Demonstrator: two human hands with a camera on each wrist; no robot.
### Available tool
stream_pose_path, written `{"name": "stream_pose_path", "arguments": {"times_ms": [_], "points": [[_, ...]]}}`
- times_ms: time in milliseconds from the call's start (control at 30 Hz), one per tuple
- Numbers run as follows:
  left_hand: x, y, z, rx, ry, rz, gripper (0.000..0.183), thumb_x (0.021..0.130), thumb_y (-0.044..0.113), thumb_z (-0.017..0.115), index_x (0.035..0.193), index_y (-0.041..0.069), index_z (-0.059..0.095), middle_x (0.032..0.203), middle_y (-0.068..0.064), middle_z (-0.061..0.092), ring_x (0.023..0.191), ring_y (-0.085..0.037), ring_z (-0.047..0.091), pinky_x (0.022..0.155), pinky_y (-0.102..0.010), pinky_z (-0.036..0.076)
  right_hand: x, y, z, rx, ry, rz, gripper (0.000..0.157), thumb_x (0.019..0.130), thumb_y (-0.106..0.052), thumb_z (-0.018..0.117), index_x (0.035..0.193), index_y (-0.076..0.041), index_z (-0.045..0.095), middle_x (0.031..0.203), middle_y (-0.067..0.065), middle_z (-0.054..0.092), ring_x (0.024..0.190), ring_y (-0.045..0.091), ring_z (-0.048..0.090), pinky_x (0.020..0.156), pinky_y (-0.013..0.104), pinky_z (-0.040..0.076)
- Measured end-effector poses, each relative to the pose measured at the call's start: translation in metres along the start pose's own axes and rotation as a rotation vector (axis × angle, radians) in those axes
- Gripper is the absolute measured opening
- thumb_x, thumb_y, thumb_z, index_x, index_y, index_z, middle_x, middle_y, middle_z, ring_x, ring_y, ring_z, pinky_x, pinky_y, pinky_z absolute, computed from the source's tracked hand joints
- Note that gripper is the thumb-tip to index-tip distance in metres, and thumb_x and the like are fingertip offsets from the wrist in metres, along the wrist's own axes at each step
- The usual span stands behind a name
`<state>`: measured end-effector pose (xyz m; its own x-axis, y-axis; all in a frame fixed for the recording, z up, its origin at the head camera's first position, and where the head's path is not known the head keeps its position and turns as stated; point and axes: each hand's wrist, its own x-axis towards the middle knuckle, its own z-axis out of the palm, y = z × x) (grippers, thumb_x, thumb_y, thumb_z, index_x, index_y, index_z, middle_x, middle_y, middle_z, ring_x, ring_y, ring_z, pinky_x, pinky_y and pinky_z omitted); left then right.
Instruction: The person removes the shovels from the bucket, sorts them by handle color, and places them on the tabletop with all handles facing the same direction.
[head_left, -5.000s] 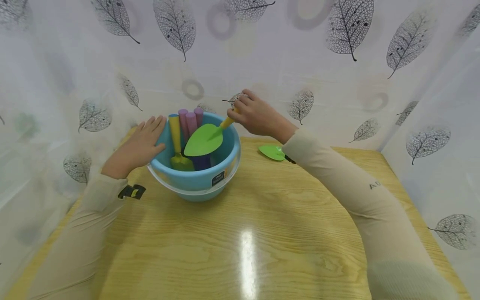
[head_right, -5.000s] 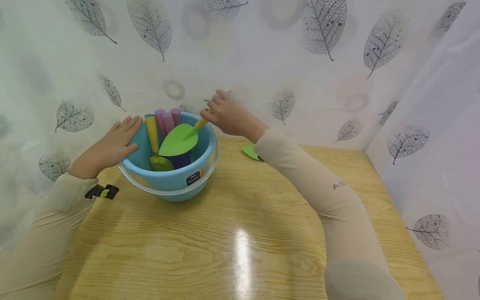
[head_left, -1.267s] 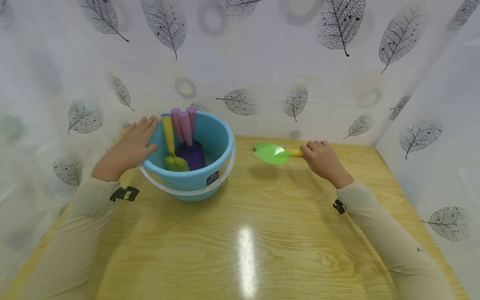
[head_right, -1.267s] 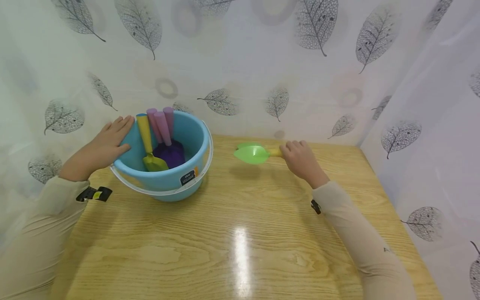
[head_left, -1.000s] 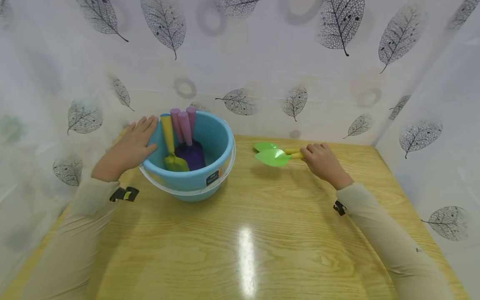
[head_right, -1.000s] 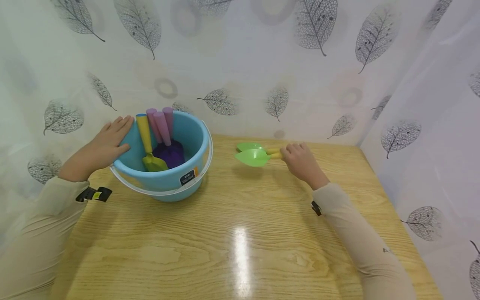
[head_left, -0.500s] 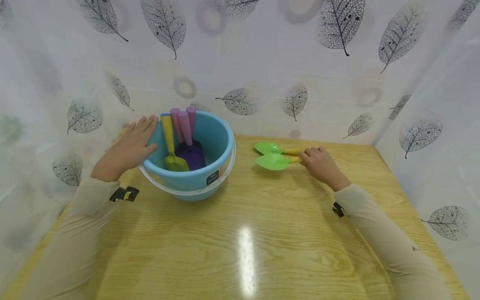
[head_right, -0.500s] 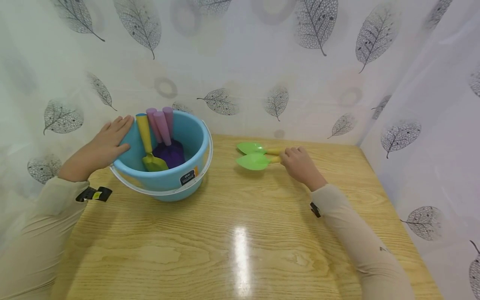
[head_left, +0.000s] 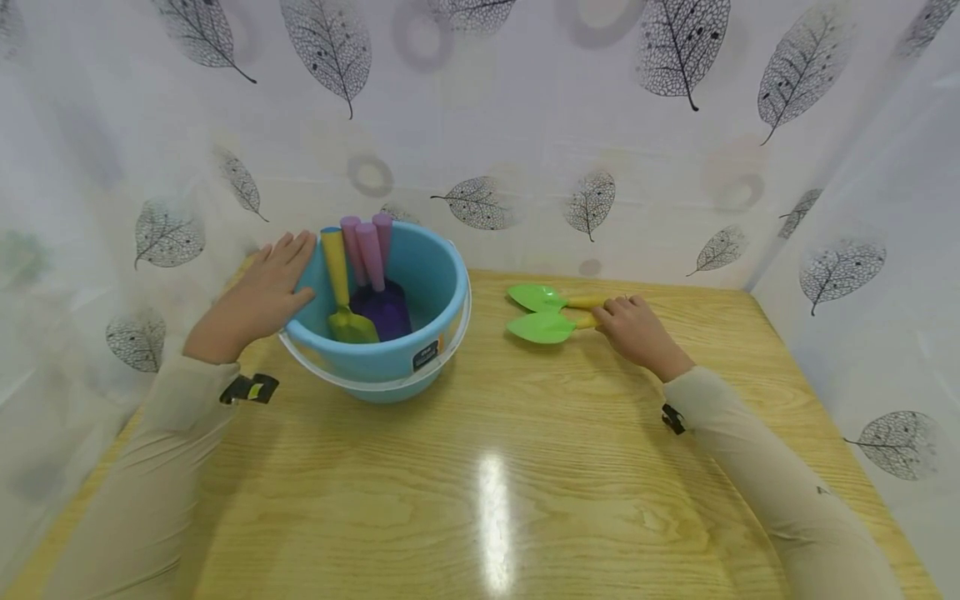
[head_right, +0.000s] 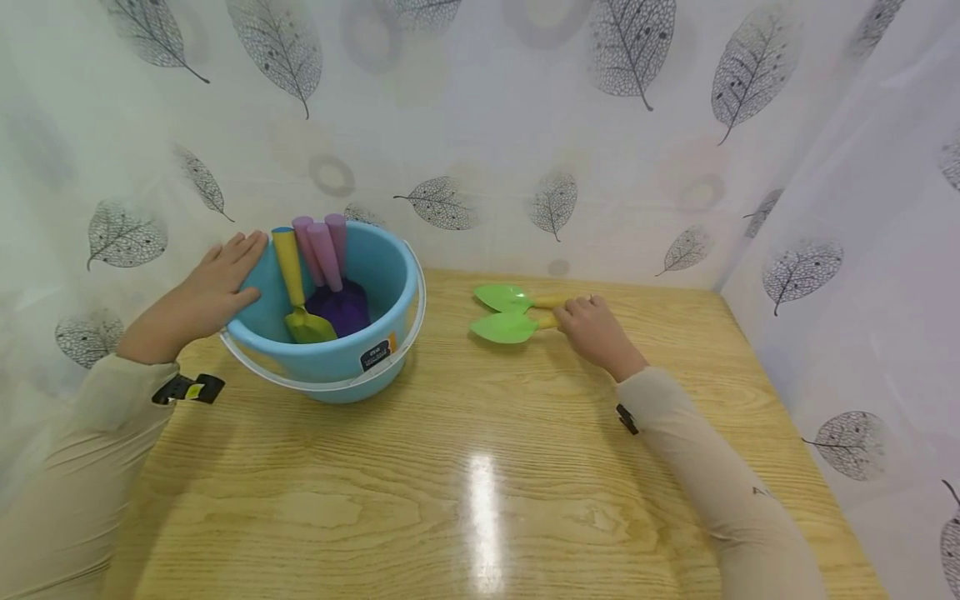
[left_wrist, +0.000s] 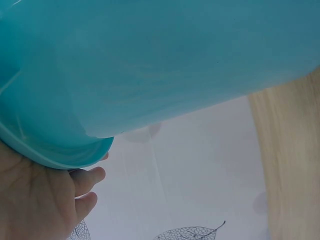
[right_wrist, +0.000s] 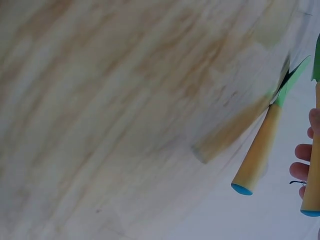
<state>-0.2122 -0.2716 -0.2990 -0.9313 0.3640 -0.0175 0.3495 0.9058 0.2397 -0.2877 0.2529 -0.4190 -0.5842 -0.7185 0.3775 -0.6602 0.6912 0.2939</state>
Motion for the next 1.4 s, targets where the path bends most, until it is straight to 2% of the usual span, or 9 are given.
{"name": "stream_pose_path", "arguments": {"times_ms": [467,833,1000,1200,1400], "points": [[-0.0032,0.0043,-0.0004,-0.022,0.005,-0.016,0.068,0.099,0.021,0.037,0.147,-0.008,-0.001,0.155,-0.028,-0.002,0.143,-0.044,-0.006,0.115,-0.059,-0.003,0.0,-0.0026,0.006,0.002,-0.073,-0.004,0.021,0.081,-0.016,0.071,0.094,-0.003,0.06,0.083,0.014,0.063,0.074,0.029,0.059,0.066,0.037,0.038],[-0.004,0.0046,-0.0002,-0.033,0.001,-0.021,0.069,0.098,0.021,0.037,0.148,-0.007,-0.002,0.155,-0.027,-0.002,0.143,-0.044,-0.007,0.116,-0.058,-0.004,0.0005,-0.0047,0.0071,-0.002,-0.08,-0.004,0.02,0.082,-0.016,0.07,0.095,-0.003,0.061,0.084,0.015,0.063,0.074,0.029,0.058,0.065,0.037,0.036],[-0.0038,0.0049,-0.0006,-0.033,0.006,-0.02,0.069,0.098,0.02,0.037,0.148,-0.007,-0.001,0.155,-0.027,-0.002,0.143,-0.044,-0.007,0.116,-0.058,-0.003,0.0012,-0.0053,0.0077,-0.002,-0.089,-0.002,0.022,0.083,-0.016,0.07,0.097,-0.002,0.062,0.086,0.015,0.064,0.075,0.03,0.06,0.065,0.038,0.039],[-0.0021,0.0048,-0.0016,-0.029,0.003,-0.019,0.069,0.098,0.02,0.037,0.147,-0.008,-0.003,0.155,-0.028,-0.004,0.143,-0.045,-0.008,0.115,-0.058,-0.005,0.0028,-0.0056,0.0064,0.024,-0.12,0.012,0.022,0.085,-0.015,0.067,0.1,-0.001,0.061,0.091,0.018,0.064,0.082,0.032,0.061,0.07,0.044,0.045],[-0.0005,0.0037,-0.0015,-0.015,-0.002,-0.009,0.068,0.099,0.02,0.035,0.147,-0.008,-0.003,0.154,-0.029,-0.005,0.142,-0.046,-0.009,0.115,-0.06,-0.004,0.0027,-0.005,0.007,0.021,-0.174,0.023,0.023,0.086,-0.016,0.066,0.103,-0.001,0.061,0.094,0.018,0.064,0.084,0.032,0.061,0.069,0.041,0.043]]}}
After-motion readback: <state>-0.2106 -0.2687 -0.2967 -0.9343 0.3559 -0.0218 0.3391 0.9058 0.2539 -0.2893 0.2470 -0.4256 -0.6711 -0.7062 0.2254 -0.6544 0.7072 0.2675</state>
